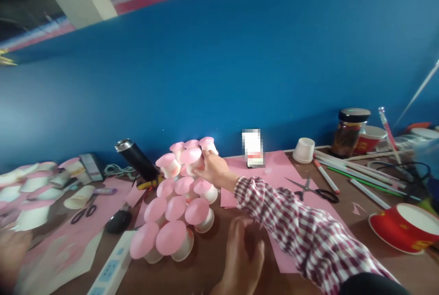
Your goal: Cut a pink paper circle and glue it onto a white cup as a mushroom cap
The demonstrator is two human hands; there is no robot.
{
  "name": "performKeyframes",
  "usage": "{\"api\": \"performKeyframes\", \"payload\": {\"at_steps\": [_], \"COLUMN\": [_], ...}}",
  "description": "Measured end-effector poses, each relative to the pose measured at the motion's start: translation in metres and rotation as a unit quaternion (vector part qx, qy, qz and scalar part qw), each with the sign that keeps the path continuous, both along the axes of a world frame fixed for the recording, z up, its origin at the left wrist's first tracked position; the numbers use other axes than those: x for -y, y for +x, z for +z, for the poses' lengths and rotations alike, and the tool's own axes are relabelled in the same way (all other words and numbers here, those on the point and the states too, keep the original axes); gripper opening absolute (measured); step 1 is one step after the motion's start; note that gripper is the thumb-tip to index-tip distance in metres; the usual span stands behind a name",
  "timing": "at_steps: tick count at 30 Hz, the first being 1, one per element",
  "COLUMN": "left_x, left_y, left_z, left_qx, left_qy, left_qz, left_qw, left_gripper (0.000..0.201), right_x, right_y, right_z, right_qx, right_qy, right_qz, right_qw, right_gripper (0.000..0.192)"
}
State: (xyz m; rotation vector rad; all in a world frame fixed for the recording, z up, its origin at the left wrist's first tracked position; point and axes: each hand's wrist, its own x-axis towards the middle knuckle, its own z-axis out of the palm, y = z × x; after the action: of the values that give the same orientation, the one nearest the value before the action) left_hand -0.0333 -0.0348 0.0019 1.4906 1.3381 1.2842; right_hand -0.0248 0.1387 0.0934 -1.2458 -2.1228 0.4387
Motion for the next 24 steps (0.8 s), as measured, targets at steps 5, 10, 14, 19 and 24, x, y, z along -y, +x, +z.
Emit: {"api": "performKeyframes", "payload": {"at_steps": [5, 10, 14, 19, 24], "left_x": [0.001, 0.004, 0.004, 0.002, 0.000], "left_y": [0.001, 0.003, 0.001, -0.003, -0.005], "left_z": [-0.009, -0.022, -0.022, -0.015, -0.012], "left_qx": [0.008, -0.062, -0.114, -0.163, -0.187], "left_qy": [-0.007, 0.002, -0.001, -0.013, -0.014], "left_qz": [0.030, 0.039, 0.014, -0.026, -0.042], "left_qw": [0.999, 0.997, 0.993, 0.986, 0.981], "left_gripper": [0.046, 0.053, 0.050, 0.039, 0.026], "right_x": [-0.018, -0.023, -0.025, -0.028, -0.028], "right_y": [-0.029, -0.044, -0.050, -0.053, -0.051], "right_z": [-0.003, -0.008, -0.013, -0.015, -0.014], "right_qx": [0.001, 0.004, 0.006, 0.013, 0.021], "right_qy": [0.017, 0.028, 0.029, 0.020, 0.018], "right_qz": [-0.001, 0.001, 0.000, -0.002, -0.003], "right_qw": [1.000, 1.000, 1.000, 1.000, 1.000], "right_gripper": [0.050, 0.047, 0.047, 0.047, 0.052]}}
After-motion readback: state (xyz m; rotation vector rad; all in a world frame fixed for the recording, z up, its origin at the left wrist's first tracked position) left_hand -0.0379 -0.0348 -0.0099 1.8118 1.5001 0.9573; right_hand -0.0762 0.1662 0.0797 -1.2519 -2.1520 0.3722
